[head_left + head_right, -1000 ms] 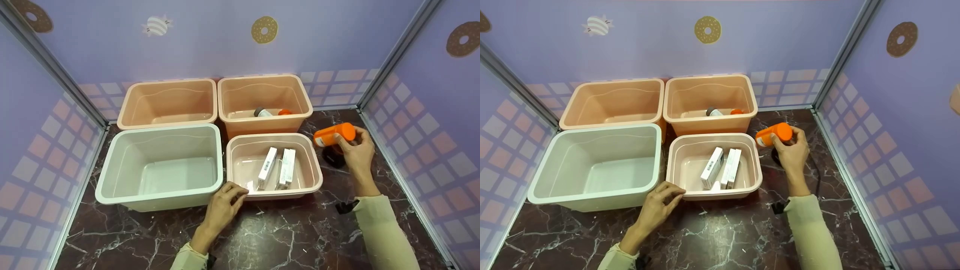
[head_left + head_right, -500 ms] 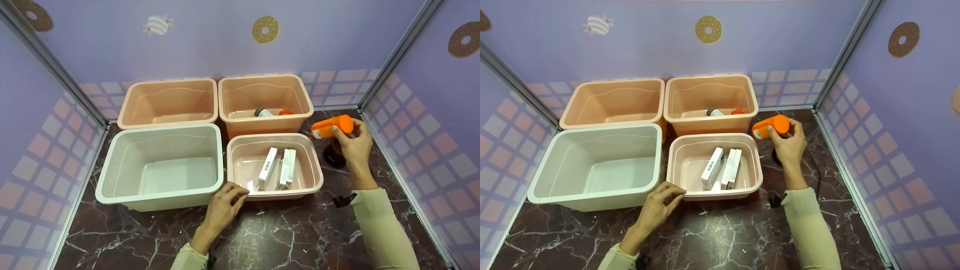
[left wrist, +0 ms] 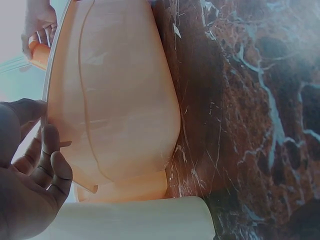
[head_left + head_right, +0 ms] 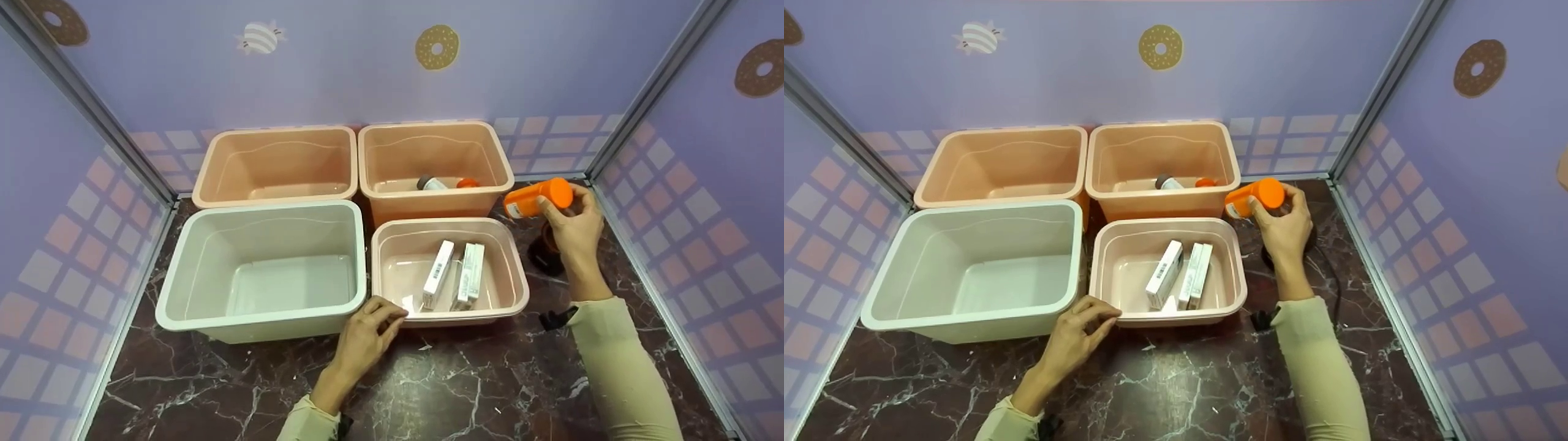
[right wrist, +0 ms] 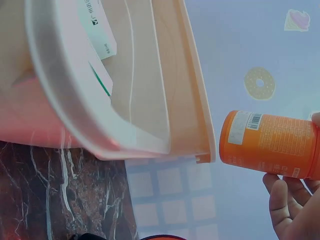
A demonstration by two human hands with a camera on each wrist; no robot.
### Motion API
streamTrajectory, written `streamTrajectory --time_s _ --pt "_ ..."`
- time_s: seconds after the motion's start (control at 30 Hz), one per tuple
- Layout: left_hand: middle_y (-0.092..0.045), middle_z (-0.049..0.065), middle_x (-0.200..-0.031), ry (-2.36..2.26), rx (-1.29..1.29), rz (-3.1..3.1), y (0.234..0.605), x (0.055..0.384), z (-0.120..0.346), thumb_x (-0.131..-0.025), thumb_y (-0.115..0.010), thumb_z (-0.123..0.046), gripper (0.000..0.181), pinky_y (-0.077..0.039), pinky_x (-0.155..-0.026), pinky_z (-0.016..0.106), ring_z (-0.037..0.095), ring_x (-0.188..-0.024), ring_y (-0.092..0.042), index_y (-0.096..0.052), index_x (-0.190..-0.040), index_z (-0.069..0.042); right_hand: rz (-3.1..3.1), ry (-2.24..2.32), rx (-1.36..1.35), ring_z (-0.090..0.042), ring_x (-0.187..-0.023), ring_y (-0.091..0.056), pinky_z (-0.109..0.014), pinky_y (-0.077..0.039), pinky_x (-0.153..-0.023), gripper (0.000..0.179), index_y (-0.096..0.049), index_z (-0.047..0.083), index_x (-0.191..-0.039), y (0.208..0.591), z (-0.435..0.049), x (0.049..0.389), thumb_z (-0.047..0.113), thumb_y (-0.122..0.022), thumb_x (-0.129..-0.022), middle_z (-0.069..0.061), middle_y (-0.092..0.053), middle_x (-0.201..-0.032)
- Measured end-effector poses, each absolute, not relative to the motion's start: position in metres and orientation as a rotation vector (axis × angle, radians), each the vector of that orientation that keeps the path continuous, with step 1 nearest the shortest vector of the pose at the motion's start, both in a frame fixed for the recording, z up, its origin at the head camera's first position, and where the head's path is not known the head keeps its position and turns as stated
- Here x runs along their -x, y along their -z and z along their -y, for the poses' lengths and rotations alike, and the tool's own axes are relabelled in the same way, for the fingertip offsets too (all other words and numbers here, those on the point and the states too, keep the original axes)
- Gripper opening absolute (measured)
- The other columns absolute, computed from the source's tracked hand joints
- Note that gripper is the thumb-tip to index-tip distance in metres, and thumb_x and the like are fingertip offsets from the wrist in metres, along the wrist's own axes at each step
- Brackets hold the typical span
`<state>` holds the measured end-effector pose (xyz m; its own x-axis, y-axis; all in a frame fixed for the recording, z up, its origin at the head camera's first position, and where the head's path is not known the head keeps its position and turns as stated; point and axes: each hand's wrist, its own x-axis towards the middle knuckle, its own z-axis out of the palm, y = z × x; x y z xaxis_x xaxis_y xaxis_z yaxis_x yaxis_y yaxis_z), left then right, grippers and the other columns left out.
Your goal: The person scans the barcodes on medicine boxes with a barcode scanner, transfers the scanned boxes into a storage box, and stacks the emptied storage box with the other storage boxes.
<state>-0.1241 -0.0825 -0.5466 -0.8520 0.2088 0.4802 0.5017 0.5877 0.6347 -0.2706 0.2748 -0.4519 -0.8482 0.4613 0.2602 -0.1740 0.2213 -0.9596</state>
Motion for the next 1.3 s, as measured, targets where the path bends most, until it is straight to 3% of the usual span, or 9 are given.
streamTrajectory --time_s 0.63,0.77,1.0,1.3 --pt "-0.063 -0.007 -0.093 1.130 0.577 2.477 0.547 0.125 0.083 -0.090 -0.074 -0.018 0.009 -0.052 -0.063 0.016 0.004 -0.072 -0.060 -0.076 -0.099 -0.020 2.000 -1.660 0.228 -0.005 -0.098 -0.061 -0.014 -0.051 -0.088 0.051 -0.060 0.002 -0.121 0.441 -0.260 0.289 0.013 -0.084 -0.078 0.009 -0.061 -0.102" --pt "-0.063 -0.007 -0.094 1.127 0.569 2.494 0.547 0.124 0.083 -0.090 -0.074 -0.018 0.009 -0.053 -0.064 0.018 0.004 -0.073 -0.059 -0.076 -0.099 -0.020 2.002 -1.678 0.239 -0.007 -0.098 -0.062 -0.015 -0.052 -0.083 0.053 -0.060 0.002 -0.121 0.441 -0.258 0.293 0.017 -0.085 -0.077 0.008 -0.061 -0.104" --pt "-0.064 -0.007 -0.094 1.129 0.563 2.508 0.546 0.125 0.083 -0.090 -0.075 -0.018 0.010 -0.053 -0.064 0.018 0.004 -0.073 -0.059 -0.076 -0.099 -0.020 2.004 -1.682 0.249 -0.009 -0.087 -0.062 -0.016 -0.051 -0.061 0.053 -0.060 0.004 -0.120 0.438 -0.255 0.301 0.019 -0.086 -0.077 0.004 -0.061 -0.102" --pt "-0.063 -0.006 -0.093 1.118 0.570 2.495 0.546 0.125 0.083 -0.089 -0.076 -0.017 0.010 -0.053 -0.064 0.017 0.004 -0.072 -0.060 -0.076 -0.099 -0.020 2.063 -1.634 0.235 -0.008 -0.081 -0.064 -0.016 -0.050 -0.057 0.056 -0.060 0.005 -0.124 0.434 -0.248 0.308 0.023 -0.086 -0.078 -0.001 -0.063 -0.108"
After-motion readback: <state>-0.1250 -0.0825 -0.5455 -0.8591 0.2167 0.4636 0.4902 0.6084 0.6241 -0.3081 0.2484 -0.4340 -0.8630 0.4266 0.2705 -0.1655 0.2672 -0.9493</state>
